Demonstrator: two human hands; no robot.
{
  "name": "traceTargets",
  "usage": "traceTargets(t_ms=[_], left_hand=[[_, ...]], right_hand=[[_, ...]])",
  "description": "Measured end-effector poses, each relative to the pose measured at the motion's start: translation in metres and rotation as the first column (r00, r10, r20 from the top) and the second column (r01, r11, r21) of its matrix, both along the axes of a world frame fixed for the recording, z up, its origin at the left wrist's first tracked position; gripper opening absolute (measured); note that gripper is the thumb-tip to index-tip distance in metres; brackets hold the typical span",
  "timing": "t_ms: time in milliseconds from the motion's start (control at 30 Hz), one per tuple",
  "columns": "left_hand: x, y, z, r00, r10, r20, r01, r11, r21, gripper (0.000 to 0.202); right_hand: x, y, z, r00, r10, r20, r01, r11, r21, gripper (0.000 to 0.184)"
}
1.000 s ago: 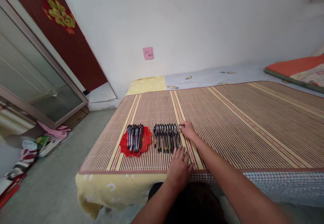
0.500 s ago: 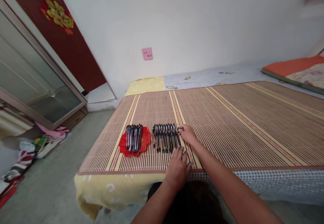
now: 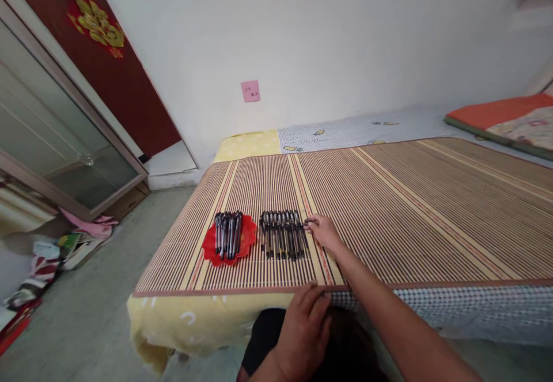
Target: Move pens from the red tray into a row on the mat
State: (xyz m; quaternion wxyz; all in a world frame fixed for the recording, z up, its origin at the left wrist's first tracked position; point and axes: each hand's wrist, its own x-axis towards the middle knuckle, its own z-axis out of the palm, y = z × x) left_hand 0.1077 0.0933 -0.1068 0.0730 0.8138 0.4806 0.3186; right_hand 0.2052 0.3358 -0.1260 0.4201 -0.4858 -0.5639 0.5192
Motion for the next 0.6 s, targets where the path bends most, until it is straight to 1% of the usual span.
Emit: traceTargets(t_ms=[100,200,267,333,400,433,467,500,533,567,600], left_hand=[[-0.004,-0.029,-0.011,0.997,-0.003,0.083,0.001,1.0,0.024,0.045],[-0.012,-0.048,-0.027,0.986,0.006,0.164,-0.017,0.998,0.065,0.035],[-0.02,-0.058,-0.036,0.981,0.035,0.191,-0.049,0.997,0.067,0.031],[-0.031,-0.068,-0.043,0.975,0.106,0.197,-0.114,0.993,0.031,0.029],[-0.044,-0.079,-0.048,0.944,0.244,0.221,-0.241,0.97,-0.041,0.026],[-0.051,-0.084,-0.05,0.91,0.335,0.246,-0.325,0.942,-0.079,0.025],[-0.059,-0.089,-0.051,0.863,0.428,0.27,-0.41,0.904,-0.123,0.026],[-0.068,-0.094,-0.053,0.806,0.518,0.287,-0.49,0.856,-0.168,0.029],[-0.076,-0.099,-0.054,0.746,0.599,0.29,-0.559,0.801,-0.216,0.033],[-0.085,-0.105,-0.054,0.686,0.672,0.279,-0.619,0.74,-0.262,0.038],[-0.093,-0.11,-0.055,0.629,0.737,0.249,-0.673,0.676,-0.301,0.042]], right_hand=[[0.0,-0.004,0.0,1.0,-0.006,-0.018,0.006,1.0,-0.01,0.018],[0.0,-0.008,0.0,0.999,-0.017,-0.039,0.016,1.0,-0.022,0.015],[0.002,-0.012,0.002,0.998,-0.028,-0.053,0.027,0.999,-0.026,0.01],[0.006,-0.021,0.006,0.997,-0.038,-0.069,0.036,0.999,-0.03,0.008],[0.014,-0.037,0.015,0.995,-0.042,-0.089,0.039,0.999,-0.03,0.014],[0.019,-0.049,0.021,0.994,-0.025,-0.108,0.022,0.999,-0.034,0.019],[0.024,-0.064,0.027,0.992,0.0,-0.13,-0.005,0.999,-0.038,0.025],[0.029,-0.081,0.033,0.981,0.078,-0.178,-0.09,0.994,-0.06,0.03],[0.033,-0.1,0.038,0.956,0.184,-0.229,-0.206,0.976,-0.076,0.034],[0.037,-0.121,0.041,0.917,0.305,-0.258,-0.338,0.936,-0.094,0.036],[0.041,-0.143,0.04,0.854,0.445,-0.269,-0.489,0.863,-0.127,0.037]])
